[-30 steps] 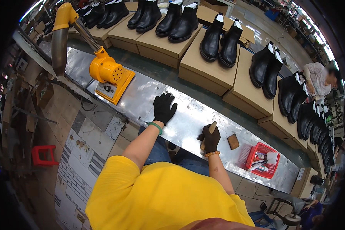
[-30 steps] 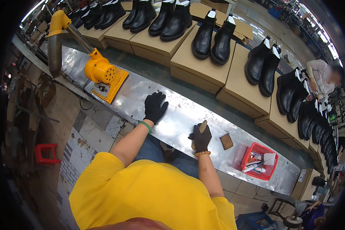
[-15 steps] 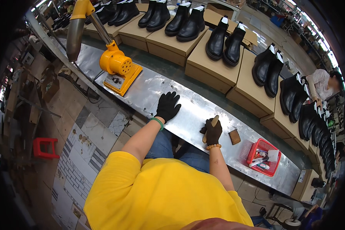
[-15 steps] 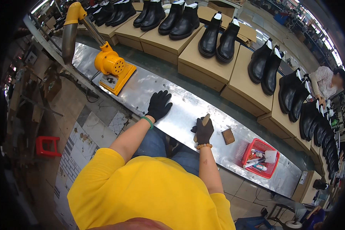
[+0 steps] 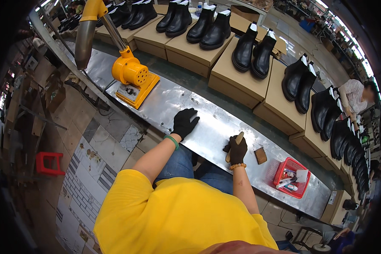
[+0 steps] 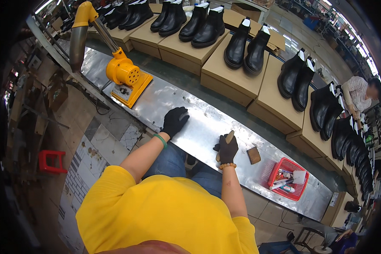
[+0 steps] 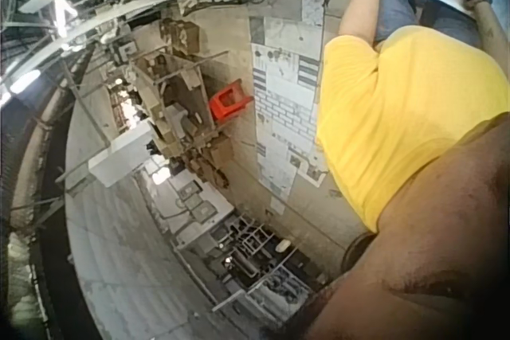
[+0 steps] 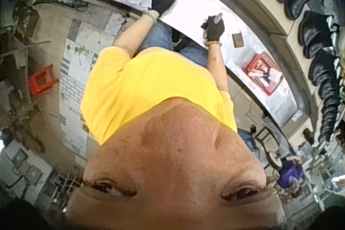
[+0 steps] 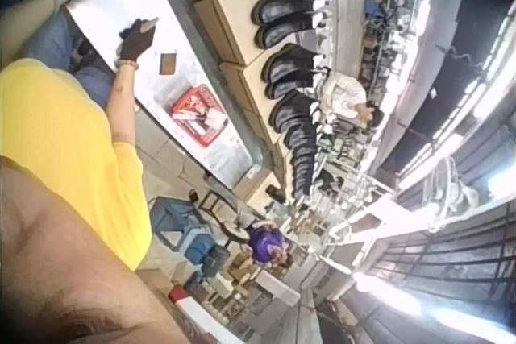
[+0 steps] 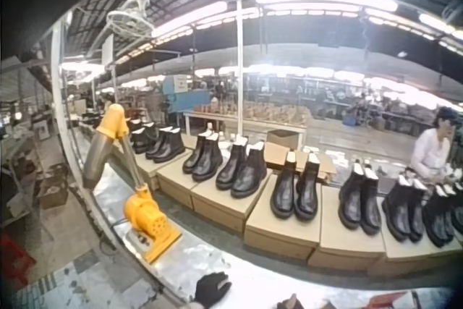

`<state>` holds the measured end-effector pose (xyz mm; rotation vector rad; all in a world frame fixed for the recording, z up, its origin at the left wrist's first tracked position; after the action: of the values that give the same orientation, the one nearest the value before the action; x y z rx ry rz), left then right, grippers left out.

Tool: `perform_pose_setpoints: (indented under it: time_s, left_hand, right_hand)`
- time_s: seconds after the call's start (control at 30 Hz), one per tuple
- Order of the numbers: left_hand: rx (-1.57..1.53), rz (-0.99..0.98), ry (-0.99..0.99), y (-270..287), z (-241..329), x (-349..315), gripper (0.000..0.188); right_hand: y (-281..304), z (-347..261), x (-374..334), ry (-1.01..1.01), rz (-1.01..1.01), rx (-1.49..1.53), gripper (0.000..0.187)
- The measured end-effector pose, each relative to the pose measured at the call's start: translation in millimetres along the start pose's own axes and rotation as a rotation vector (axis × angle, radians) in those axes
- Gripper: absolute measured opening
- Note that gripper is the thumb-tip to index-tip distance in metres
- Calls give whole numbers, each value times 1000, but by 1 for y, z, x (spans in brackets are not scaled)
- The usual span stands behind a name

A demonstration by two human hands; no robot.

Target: The person picks up black boots one at a time from a row of boxes and uses a wooden block to rub the soles and sides. They then use a small brush to clean the interior of the boots before placing them back on the boxes. The process is repeated for multiple boots.

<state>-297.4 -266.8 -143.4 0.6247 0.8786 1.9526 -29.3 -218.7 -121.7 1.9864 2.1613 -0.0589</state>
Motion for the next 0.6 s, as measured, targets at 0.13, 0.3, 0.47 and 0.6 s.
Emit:
perform_pose_setpoints:
  time_s: [0.13,0.3,0.47,0.6]
  left_hand:
    - [-831,-56,451,10,-20,57,40]
    - [-1460,3,584,33,-49,141,34]
    - [-1586,160,667,55,-53,220,39]
    - [-1514,160,609,51,-60,279,41]
  right_hand:
    - [-5,-10,-2,-35,12,-31,19]
    - [-14,-13,5,10,0,-17,16]
    - [-14,-8,14,48,24,77,15]
    - [-10,-6,23,114,62,-34,14]
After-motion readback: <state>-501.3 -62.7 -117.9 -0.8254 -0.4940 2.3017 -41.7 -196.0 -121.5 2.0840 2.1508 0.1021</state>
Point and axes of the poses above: each hand's wrist, its own x-axis towards the middle knuckle, its own y-axis out of the back of the hand, z = x × y, the point moved 5 cm from there along x, towards the middle knuckle, and after that the axes turned 11 degrees about y, right-handed, at the moved point
